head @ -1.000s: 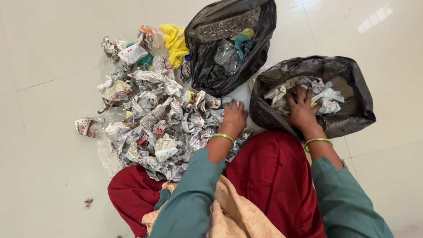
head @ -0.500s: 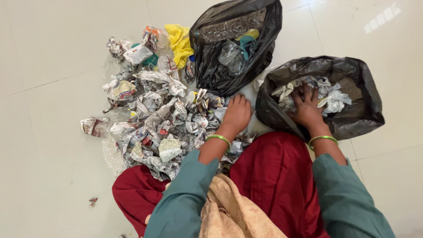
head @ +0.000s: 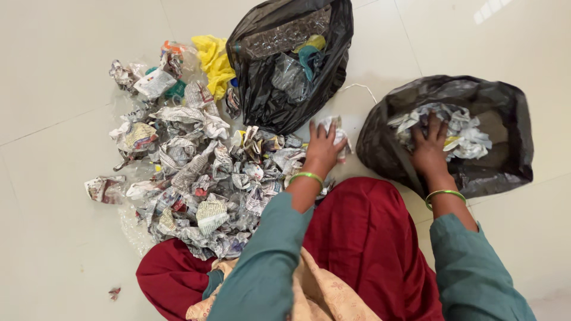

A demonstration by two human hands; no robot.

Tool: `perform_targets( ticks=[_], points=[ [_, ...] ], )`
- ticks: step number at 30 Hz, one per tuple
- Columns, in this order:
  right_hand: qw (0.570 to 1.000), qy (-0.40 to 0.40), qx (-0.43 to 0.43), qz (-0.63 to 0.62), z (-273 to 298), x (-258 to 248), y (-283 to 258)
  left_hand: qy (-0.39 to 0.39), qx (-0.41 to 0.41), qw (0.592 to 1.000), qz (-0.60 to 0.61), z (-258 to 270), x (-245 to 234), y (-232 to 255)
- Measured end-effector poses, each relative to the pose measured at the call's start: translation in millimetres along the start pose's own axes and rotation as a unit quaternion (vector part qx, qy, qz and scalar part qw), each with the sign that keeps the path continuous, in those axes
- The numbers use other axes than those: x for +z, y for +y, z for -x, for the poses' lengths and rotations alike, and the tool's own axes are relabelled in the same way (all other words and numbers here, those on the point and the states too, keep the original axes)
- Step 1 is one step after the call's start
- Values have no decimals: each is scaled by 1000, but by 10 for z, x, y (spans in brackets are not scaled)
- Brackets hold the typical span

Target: The person sits on the floor and sorts through a pile of crumpled paper and plastic waste. They pick up individual items, unfold or inspect them, and place them into one of two black plastic bags nearby.

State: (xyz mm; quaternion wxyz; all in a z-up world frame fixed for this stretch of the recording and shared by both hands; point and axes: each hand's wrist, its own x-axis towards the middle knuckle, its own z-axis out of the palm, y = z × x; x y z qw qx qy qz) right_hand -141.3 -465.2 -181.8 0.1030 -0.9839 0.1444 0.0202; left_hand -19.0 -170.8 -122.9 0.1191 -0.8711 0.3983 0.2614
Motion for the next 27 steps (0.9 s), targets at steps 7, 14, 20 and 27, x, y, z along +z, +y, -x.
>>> perform_targets(
  ticks=[7,14,20,27],
  points=[
    [997,-35,66,-1,-217,152,-263,47,33,998,-38,790,317,80],
    [993,-58,-101,-24,-165,-153,-1141,263,82,938,208,1529,-290,-24],
    [977,-29,-211,17,-223,-579,-1633,545,31,775,318,1432,-922,-358],
    [976,177,-117,-53,-5,-970,-1566,434,-21,880,189,627,-885,-501]
  ],
)
